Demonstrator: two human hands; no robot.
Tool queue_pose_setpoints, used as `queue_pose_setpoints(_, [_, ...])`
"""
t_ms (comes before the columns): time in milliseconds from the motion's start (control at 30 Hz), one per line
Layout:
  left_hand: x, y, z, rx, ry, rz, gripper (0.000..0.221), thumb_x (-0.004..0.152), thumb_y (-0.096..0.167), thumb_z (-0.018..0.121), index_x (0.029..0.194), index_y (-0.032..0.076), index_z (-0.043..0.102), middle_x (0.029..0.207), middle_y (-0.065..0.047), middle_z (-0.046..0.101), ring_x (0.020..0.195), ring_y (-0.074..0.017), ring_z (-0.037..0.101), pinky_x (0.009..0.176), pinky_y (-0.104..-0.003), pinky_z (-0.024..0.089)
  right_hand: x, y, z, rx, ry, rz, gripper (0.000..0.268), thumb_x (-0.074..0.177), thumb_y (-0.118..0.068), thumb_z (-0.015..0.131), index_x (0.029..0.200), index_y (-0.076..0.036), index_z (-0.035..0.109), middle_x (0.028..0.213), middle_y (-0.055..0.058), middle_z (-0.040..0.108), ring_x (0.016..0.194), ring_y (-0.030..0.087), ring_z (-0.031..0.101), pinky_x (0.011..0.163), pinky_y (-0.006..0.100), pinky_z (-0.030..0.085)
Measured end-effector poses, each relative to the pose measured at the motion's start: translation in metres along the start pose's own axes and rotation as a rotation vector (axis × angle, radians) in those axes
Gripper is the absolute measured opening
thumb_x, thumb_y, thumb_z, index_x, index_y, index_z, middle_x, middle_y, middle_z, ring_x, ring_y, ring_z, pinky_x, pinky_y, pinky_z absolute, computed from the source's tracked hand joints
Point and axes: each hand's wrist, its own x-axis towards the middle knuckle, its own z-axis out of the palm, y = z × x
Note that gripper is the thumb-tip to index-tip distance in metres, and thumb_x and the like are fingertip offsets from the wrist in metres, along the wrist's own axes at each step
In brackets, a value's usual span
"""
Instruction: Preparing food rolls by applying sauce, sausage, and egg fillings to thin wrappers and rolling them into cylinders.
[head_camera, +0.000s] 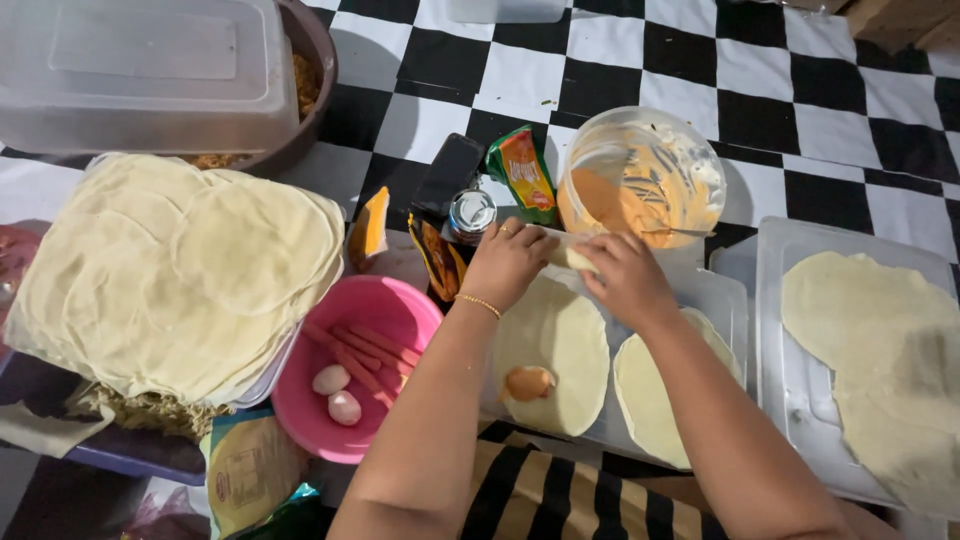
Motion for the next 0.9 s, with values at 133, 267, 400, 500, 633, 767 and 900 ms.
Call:
queue_pose_setpoints(133, [-0.016, 0.001, -0.003, -0.064, -0.143, 0.034, 0.024, 0.086, 0.036, 0.072, 0.109, 0.027, 0.073, 0.112, 0.007, 0.069, 0.108, -0.0205, 0.054, 0.086, -0.037, 0.044, -0.013, -0.020, -0.014, 0.118, -0.267, 0.075, 0.044, 0.083, -0.024, 0.076, 0.127, -0.018, 0.071, 0.116, 0.004, 0.066, 0.114, 0.028, 0.063, 0.098, 0.044, 0.052])
queue_pose_setpoints(267, [-0.019, 0.002, 0.005, -0.094, -0.247, -0.006, 0.026, 0.088, 0.036, 0.071, 0.114, 0.030, 0.070, 0.117, 0.009, 0.067, 0.111, -0.0195, 0.054, 0.088, -0.036, 0.044, -0.004, -0.013, -0.020, 0.447, -0.185, 0.340, 0.025, 0.097, -0.021, 0.067, 0.118, -0.008, 0.068, 0.129, 0.009, 0.066, 0.119, 0.031, 0.065, 0.093, 0.041, 0.057])
queue_pose_setpoints(400, [-0.014, 0.004, -0.006, -0.089, -0.322, -0.025, 0.030, 0.088, 0.036, 0.072, 0.117, 0.031, 0.068, 0.122, 0.010, 0.065, 0.116, -0.0200, 0.052, 0.091, -0.038, 0.044, 0.011, -0.011, 0.006, 1.109, -0.066, 0.783, 0.034, 0.110, -0.017, 0.050, 0.141, -0.006, 0.059, 0.131, 0.017, 0.066, 0.109, 0.028, 0.071, 0.090, 0.039, 0.061])
queue_pose_setpoints(500, [-0.010, 0.002, -0.021, -0.119, -0.408, -0.039, 0.032, 0.089, 0.037, 0.071, 0.121, 0.032, 0.066, 0.128, 0.010, 0.063, 0.122, -0.0214, 0.050, 0.094, -0.040, 0.042, 0.012, 0.005, 0.030, 1.343, -0.102, 0.962, 0.036, 0.111, -0.019, 0.046, 0.137, 0.001, 0.060, 0.130, 0.024, 0.066, 0.106, 0.031, 0.073, 0.089, 0.037, 0.063])
queue_pose_setpoints(633, [-0.010, 0.001, -0.024, -0.159, -0.450, -0.065, 0.036, 0.091, 0.034, 0.071, 0.125, 0.031, 0.064, 0.132, 0.009, 0.063, 0.126, -0.0216, 0.049, 0.096, -0.041, 0.040, 0.021, 0.002, 0.028, 1.108, 0.059, 0.863, 0.030, 0.110, -0.023, 0.052, 0.135, -0.011, 0.065, 0.111, 0.014, 0.074, 0.098, 0.021, 0.074, 0.083, 0.032, 0.062])
queue_pose_setpoints(767, [-0.009, 0.001, -0.023, -0.158, -0.433, -0.063, 0.034, 0.088, 0.035, 0.073, 0.122, 0.032, 0.065, 0.133, 0.010, 0.063, 0.127, -0.0191, 0.048, 0.098, -0.039, 0.039, 0.027, -0.013, 0.030, 1.398, -0.061, 0.923, 0.034, 0.111, -0.024, 0.046, 0.130, -0.001, 0.063, 0.124, 0.017, 0.072, 0.108, 0.026, 0.074, 0.085, 0.032, 0.062])
queue_pose_setpoints(900, [-0.010, 0.002, -0.025, -0.168, -0.428, -0.069, 0.033, 0.088, 0.036, 0.073, 0.120, 0.032, 0.066, 0.132, 0.009, 0.063, 0.127, -0.0197, 0.048, 0.098, -0.039, 0.039, 0.024, 0.009, 0.050, 1.287, 0.090, 0.840, 0.032, 0.111, -0.024, 0.052, 0.133, -0.003, 0.062, 0.122, 0.021, 0.070, 0.112, 0.030, 0.070, 0.095, 0.044, 0.059])
